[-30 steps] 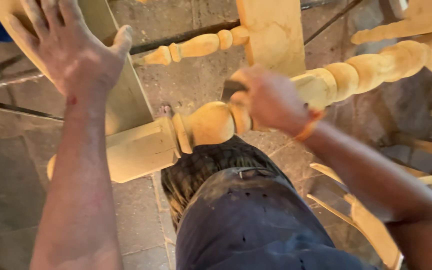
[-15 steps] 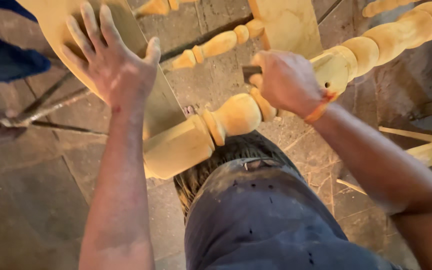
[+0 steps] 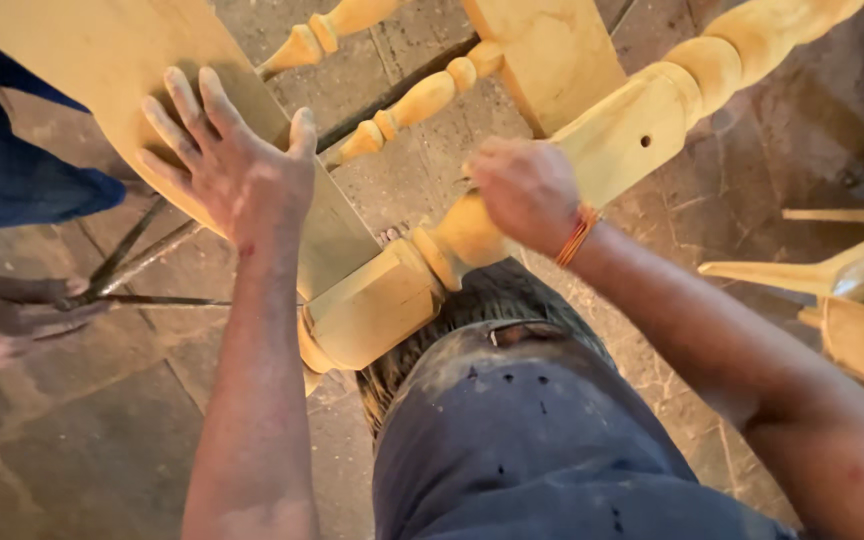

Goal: The person sands the turned spindles and rails of a wooden headboard using a sanding block. They move along the piece, smoothing the curved and flat surfaces by hand.

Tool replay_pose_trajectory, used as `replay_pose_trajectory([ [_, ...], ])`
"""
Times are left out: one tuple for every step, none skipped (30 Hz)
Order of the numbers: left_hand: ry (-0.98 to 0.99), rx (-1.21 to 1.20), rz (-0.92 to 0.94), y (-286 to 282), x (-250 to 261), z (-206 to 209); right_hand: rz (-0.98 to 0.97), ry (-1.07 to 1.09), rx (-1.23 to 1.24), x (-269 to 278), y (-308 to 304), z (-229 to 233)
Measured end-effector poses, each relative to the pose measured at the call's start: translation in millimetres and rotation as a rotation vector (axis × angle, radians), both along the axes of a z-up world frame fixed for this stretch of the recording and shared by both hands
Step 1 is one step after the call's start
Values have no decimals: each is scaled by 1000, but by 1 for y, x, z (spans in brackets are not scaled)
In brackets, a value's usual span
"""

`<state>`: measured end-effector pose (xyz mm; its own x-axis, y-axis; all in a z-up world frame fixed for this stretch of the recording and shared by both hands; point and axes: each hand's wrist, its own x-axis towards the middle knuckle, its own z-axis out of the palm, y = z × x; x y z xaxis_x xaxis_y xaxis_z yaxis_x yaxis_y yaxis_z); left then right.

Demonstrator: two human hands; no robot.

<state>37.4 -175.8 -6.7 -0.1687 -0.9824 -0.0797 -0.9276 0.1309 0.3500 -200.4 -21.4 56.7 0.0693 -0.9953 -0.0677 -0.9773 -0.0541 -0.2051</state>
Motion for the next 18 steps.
replay_pose_trajectory([
  [0, -18, -5, 1, -2, 0, 27, -35, 1, -2, 8, -3],
  [1, -43, -5, -1, -3, 0, 60, -67, -4, -3, 8, -7],
  [3, -68, -5, -5, -3, 0, 93, -99, -10, -9, 9, -7],
  [-2, -67, -9, -3, -1, -1, -8, -55, 142, -12, 14, -5],
  [-7, -65, -13, -1, 1, -1, -109, -11, 294, -15, 13, -1],
  [-4, -75, -15, -4, 1, -1, -212, 40, 434, -21, 11, 5],
  [3, -87, -18, -8, 2, -1, -163, -29, 251, -21, 3, 8],
  [10, -87, -18, -5, 1, -3, -112, -95, 79, -21, 1, 13],
  [18, -88, -18, -2, 1, -4, -61, -159, -95, -17, 2, 15],
  [14, -88, -15, -1, 3, -4, -33, -61, 63, -10, -1, 14],
  [10, -89, -11, 0, 3, -4, -5, 37, 221, -2, 4, 12],
  [9, -86, -8, 2, 1, -4, 22, 139, 382, 6, 5, 7],
  [11, -82, -4, 4, -3, -5, 37, 89, 196, 7, 15, 5],
  [11, -85, -7, 2, -5, -4, 45, 37, 4, 12, 19, -1],
  [12, -88, -9, -1, -7, -4, 51, -13, -190, 13, 20, -6],
  [8, -83, -5, -1, -6, -4, 47, 2, -214, 16, 23, -10],
  [4, -78, -1, -2, -4, -4, 44, 18, -238, 17, 19, -15],
  [-1, -85, 0, -7, -1, -3, 38, 33, -275, 17, 15, -17],
])
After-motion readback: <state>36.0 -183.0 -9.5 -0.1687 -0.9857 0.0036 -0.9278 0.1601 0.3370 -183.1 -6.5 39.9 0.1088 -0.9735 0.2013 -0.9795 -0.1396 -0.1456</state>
